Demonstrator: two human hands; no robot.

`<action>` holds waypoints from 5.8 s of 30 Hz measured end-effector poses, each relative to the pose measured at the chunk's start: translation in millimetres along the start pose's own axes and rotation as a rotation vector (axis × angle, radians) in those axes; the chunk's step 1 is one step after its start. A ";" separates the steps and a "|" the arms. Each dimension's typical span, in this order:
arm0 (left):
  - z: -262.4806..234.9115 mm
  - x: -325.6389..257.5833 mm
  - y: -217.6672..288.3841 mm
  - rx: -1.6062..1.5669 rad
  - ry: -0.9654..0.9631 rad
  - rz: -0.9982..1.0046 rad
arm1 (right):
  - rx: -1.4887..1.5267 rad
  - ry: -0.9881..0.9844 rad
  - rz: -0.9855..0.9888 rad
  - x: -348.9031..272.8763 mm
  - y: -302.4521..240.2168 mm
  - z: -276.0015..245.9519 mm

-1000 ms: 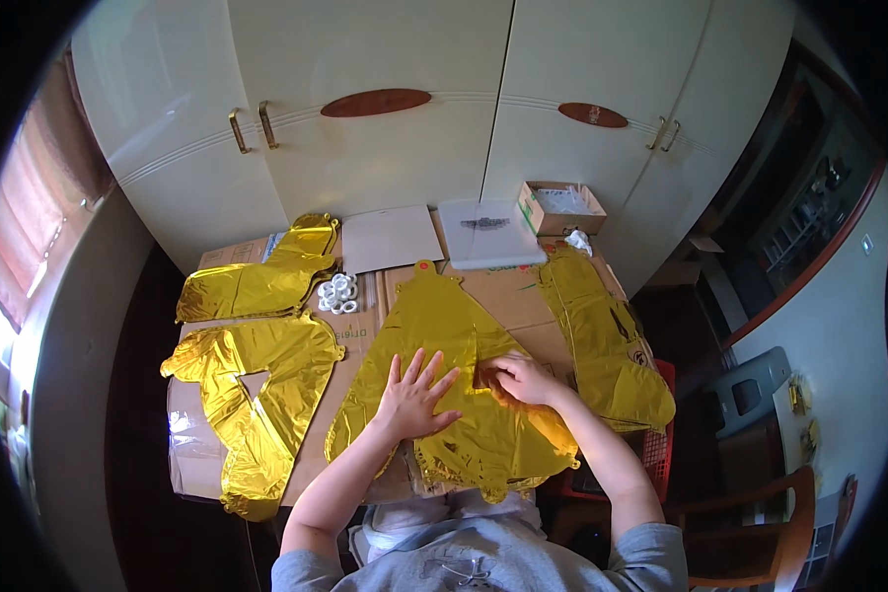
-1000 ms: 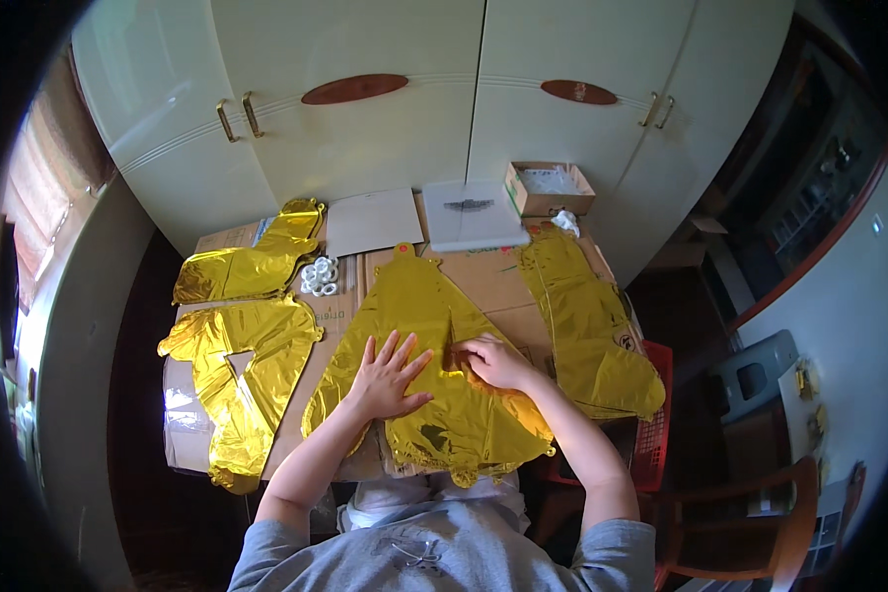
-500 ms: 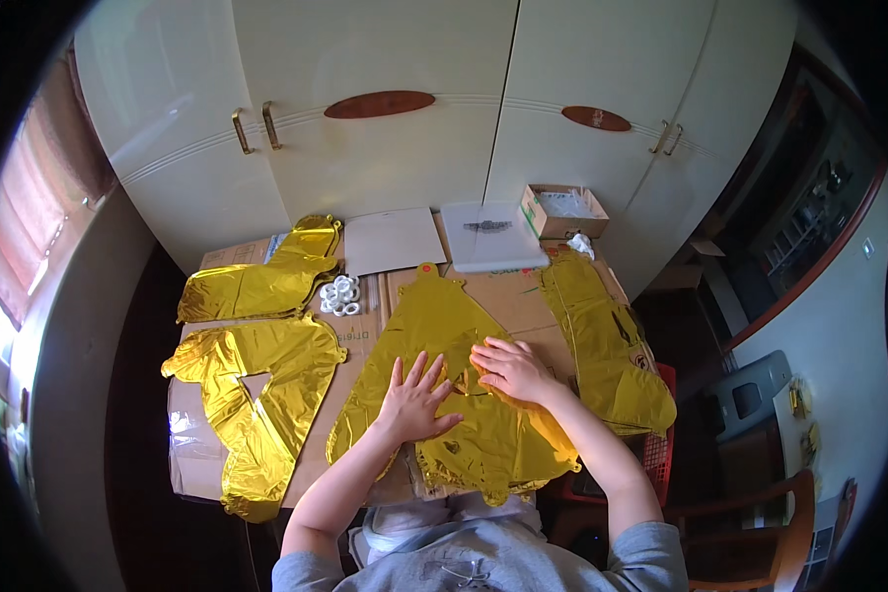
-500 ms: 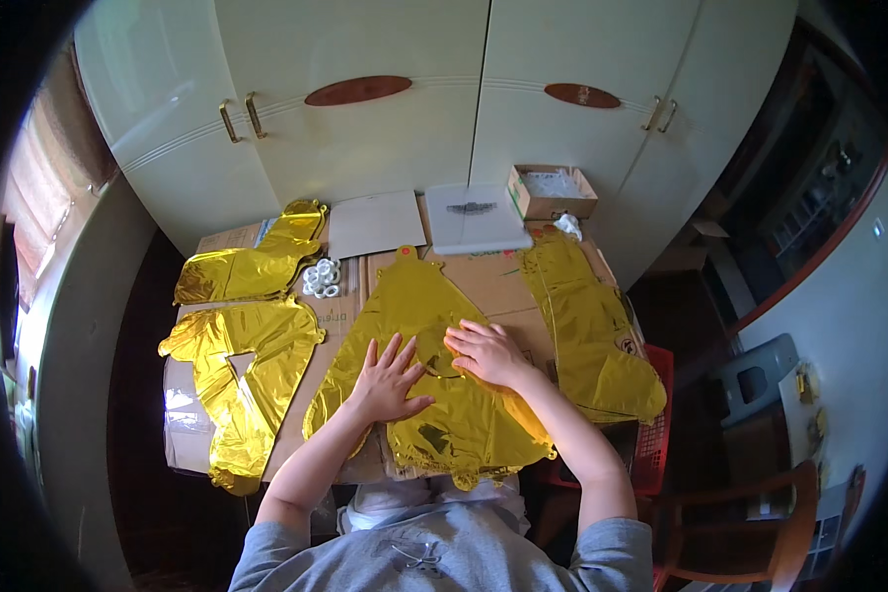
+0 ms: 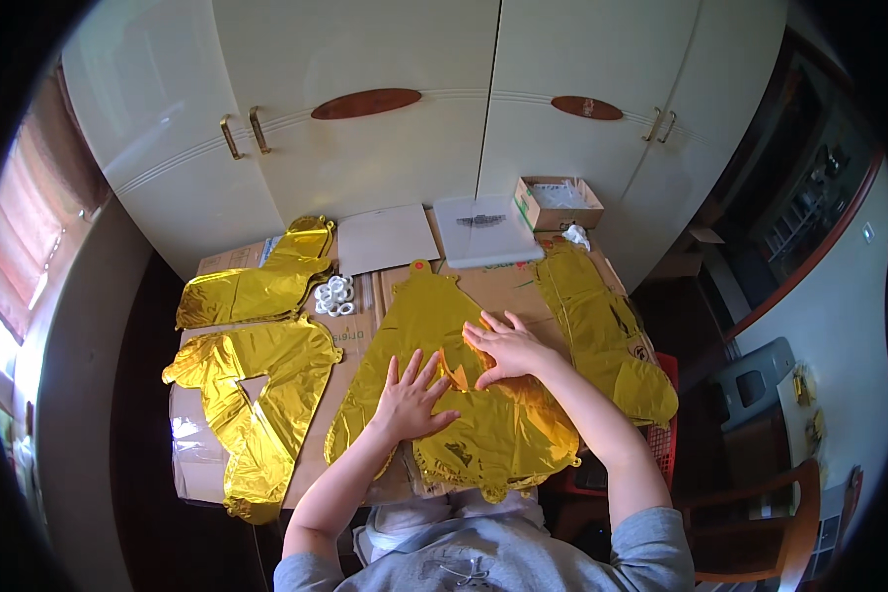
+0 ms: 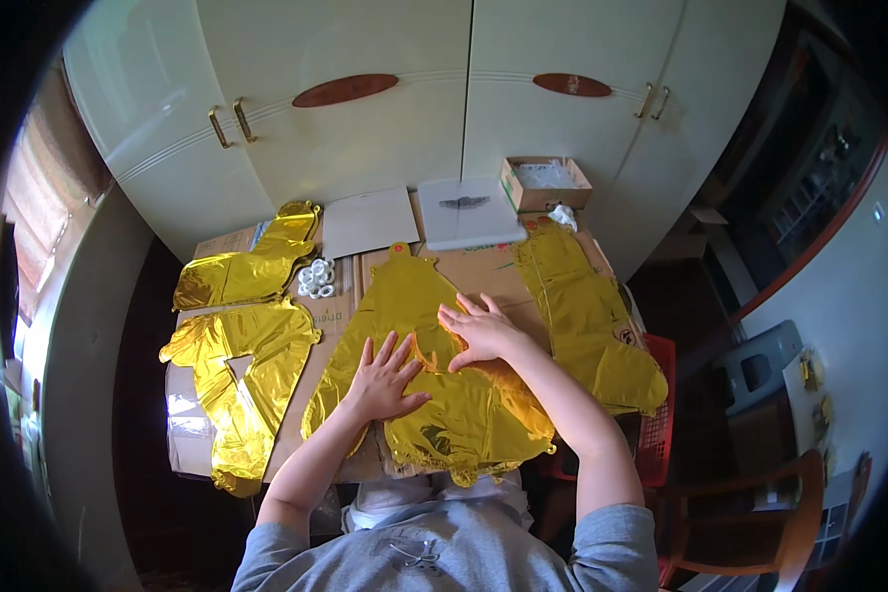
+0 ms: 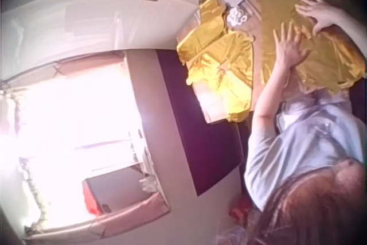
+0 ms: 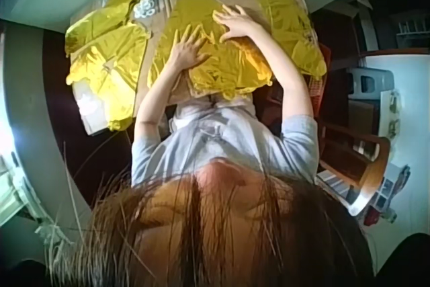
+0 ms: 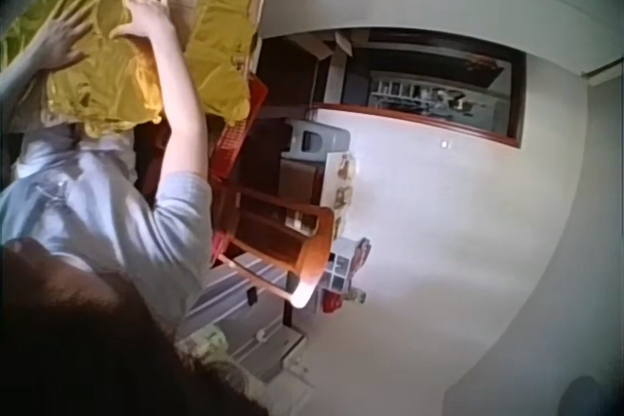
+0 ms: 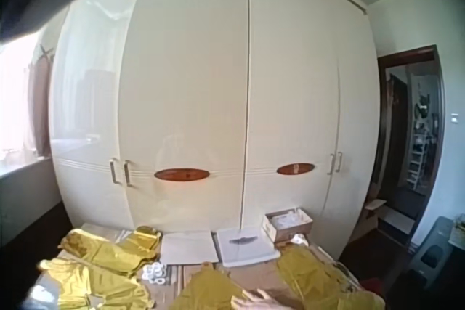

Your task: Folding and organizing gold foil sheets on a cardboard surface.

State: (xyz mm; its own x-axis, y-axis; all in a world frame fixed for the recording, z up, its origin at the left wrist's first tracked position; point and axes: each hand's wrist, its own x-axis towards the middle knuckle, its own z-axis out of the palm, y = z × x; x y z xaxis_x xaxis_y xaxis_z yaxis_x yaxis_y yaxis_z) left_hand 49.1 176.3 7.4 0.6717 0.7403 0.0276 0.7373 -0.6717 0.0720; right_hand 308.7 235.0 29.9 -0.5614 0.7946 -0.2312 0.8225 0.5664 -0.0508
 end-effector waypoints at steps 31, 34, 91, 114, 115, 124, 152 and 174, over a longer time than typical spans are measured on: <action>9.6 69.0 -2.5 0.012 0.025 0.064 | 0.050 0.015 0.018 -0.4 -1.1 0.4; 7.4 71.2 -2.6 0.019 -0.003 0.072 | 0.050 0.002 0.029 -0.6 -0.5 0.2; 11.3 67.8 -3.9 0.005 0.108 0.087 | 0.504 0.619 0.046 -117.5 -197.2 67.6; 3.3 69.4 -5.7 0.036 -0.031 0.104 | 0.320 0.688 0.176 -120.2 -140.7 57.9; 2.7 69.2 -5.1 0.033 -0.034 0.104 | 0.327 0.655 0.185 -120.2 -138.2 60.7; 2.4 69.7 -5.9 0.025 -0.038 0.122 | 0.254 0.537 0.181 -116.3 -135.5 71.2; -11.4 72.1 -2.3 0.049 -0.180 0.112 | 0.134 0.407 0.091 -131.5 -105.7 48.3; -6.6 73.9 -3.7 0.068 -0.185 0.109 | 0.069 0.091 0.026 -116.7 -91.5 29.7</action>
State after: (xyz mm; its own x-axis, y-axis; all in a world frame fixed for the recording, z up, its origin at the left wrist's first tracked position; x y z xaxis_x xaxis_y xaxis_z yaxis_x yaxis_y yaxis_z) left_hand 95.5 233.7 15.8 0.7446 0.6498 -0.1527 0.6587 -0.7523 0.0106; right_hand 301.6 84.0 32.7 -0.5429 0.8273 -0.1440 0.8396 0.5312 -0.1132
